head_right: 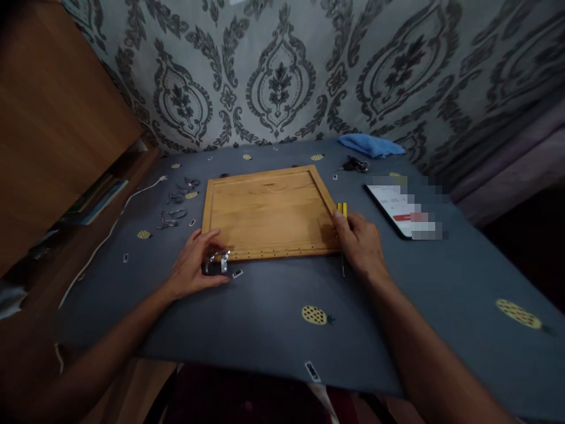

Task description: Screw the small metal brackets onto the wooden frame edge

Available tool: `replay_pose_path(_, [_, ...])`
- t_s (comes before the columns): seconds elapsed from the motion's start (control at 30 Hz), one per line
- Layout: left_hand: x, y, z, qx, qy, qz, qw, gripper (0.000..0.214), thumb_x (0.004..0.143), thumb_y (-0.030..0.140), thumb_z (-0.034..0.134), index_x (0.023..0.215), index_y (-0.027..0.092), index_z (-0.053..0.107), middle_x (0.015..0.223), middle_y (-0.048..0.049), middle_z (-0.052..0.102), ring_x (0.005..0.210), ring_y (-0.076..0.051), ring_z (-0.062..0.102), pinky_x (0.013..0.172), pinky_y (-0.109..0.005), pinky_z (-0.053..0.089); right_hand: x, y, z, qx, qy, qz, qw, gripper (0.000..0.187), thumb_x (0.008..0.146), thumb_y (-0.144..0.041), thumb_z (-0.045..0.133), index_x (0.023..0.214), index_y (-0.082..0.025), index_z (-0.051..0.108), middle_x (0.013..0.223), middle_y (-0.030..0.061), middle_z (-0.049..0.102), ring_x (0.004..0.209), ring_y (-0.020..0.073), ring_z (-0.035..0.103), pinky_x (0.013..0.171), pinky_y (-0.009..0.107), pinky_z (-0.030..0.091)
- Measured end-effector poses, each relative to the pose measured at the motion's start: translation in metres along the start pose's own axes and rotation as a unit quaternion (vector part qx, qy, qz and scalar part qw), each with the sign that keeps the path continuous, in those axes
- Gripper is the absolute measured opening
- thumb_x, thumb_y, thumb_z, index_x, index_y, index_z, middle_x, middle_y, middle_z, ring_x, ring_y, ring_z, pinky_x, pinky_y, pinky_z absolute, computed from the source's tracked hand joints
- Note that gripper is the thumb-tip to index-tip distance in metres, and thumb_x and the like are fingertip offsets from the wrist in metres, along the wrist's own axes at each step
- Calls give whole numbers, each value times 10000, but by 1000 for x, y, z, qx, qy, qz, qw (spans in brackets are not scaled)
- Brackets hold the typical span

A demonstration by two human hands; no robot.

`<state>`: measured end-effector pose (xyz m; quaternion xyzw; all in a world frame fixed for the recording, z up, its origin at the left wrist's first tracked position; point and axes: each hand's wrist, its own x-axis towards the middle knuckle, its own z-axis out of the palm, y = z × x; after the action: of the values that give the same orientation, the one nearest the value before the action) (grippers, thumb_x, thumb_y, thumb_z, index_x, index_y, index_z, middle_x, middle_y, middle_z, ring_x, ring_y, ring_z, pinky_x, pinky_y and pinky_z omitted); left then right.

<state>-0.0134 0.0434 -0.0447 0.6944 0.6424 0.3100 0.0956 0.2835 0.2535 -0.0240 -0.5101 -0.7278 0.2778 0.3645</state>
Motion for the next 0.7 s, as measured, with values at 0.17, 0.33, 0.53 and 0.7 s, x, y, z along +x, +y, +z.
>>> replay_pose_path(0.17, [0, 4, 2, 7, -4, 11, 1000, 935, 726, 504, 849, 1460, 229, 338, 1177, -90, 708, 1188, -311, 650, 1221, -655, 223, -11, -15, 4, 28, 104, -38, 994, 479, 856, -624, 482, 634, -210, 573, 759, 64, 536, 792, 230, 533, 739, 389, 382])
replay_pose_path(0.33, [0, 9, 2, 7, 0, 15, 1000, 865, 765, 451, 826, 1447, 216, 349, 1142, -74, 711, 1157, -291, 660, 1210, -640, 246, -31, -59, 17, 105, 80, -74, 989, 500, 940, -641, 462, 771, -202, 632, 686, 14, 496, 620, 161, 471, 571, 319, 377])
replay_pose_path(0.53, [0, 12, 0, 8, -11, 11, 1000, 829, 797, 469, 799, 1450, 217, 356, 1181, -86, 695, 1179, -298, 650, 1216, -637, 232, -46, -113, 53, 221, -57, -188, 955, 386, 997, -559, 529, 843, -222, 637, 755, 4, 582, 669, 141, 548, 614, 282, 466])
replay_pose_path(0.7, [0, 15, 0, 11, -19, 6, 1000, 828, 806, 473, 798, 1450, 214, 348, 1181, -81, 697, 1177, -296, 652, 1217, -631, 233, -54, -131, 74, 242, -88, -259, 931, 309, 1029, -423, 530, 806, -220, 595, 737, -10, 541, 654, 130, 498, 600, 272, 428])
